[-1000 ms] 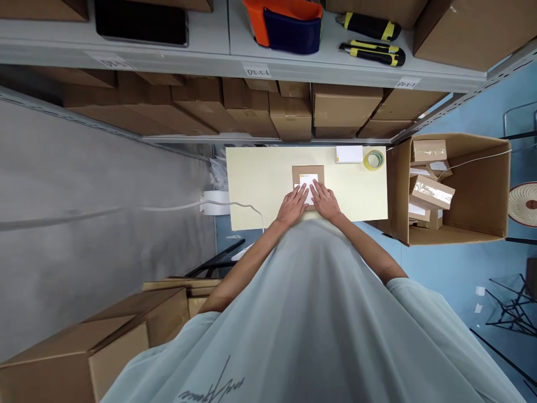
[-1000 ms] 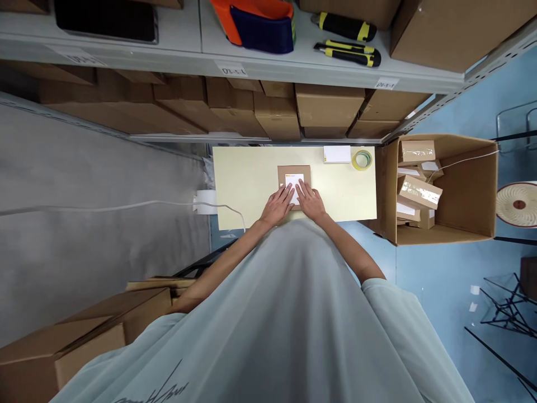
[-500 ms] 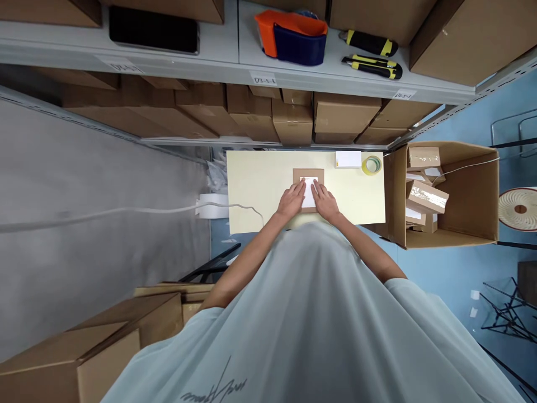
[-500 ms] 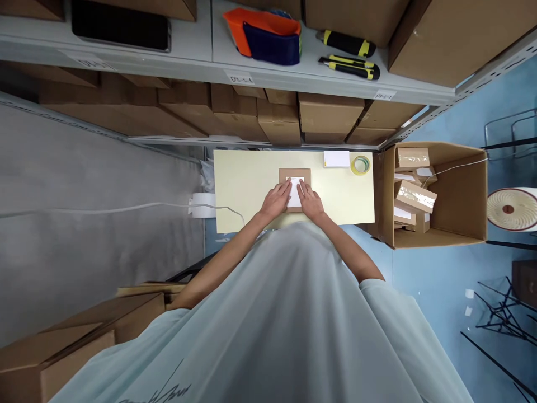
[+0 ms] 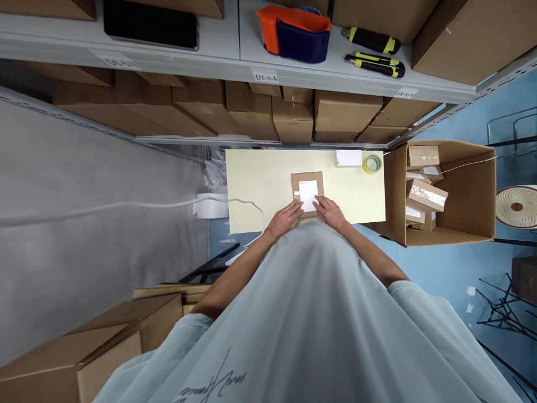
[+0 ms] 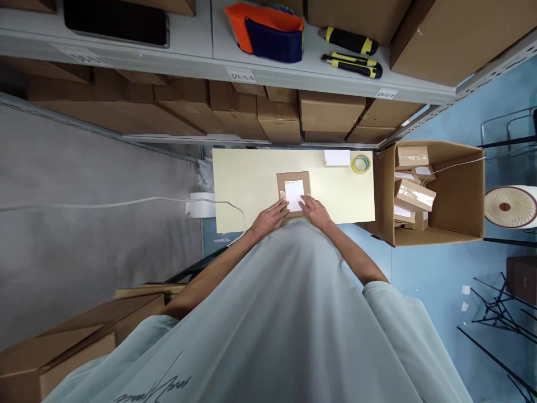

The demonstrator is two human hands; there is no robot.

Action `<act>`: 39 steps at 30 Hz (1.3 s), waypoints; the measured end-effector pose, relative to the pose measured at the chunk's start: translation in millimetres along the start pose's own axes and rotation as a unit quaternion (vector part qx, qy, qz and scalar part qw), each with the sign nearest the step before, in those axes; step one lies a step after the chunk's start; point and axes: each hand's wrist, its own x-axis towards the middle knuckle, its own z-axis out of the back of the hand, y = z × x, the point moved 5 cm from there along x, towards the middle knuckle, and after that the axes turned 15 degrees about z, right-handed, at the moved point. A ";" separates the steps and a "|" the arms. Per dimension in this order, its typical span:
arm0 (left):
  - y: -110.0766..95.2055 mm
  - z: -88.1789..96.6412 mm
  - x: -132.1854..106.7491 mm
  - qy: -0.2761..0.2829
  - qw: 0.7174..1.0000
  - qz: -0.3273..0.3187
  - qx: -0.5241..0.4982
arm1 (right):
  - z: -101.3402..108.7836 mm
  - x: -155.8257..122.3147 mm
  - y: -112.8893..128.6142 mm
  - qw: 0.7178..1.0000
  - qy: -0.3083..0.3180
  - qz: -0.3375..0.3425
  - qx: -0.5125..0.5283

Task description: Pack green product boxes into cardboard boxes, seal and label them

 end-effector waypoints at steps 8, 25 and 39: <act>-30.1 16.2 50.7 -0.034 0.991 0.115 0.056 | 19.0 64.4 -1.1 0.994 0.012 -0.101 -0.035; -14.5 2.2 -6.5 0.026 0.992 0.081 -0.088 | -16.9 -9.7 19.5 0.999 -0.023 -0.044 0.005; 16.6 -43.3 -6.8 -0.038 0.874 0.298 -0.381 | -45.5 -7.7 24.2 0.945 -0.122 -0.286 0.102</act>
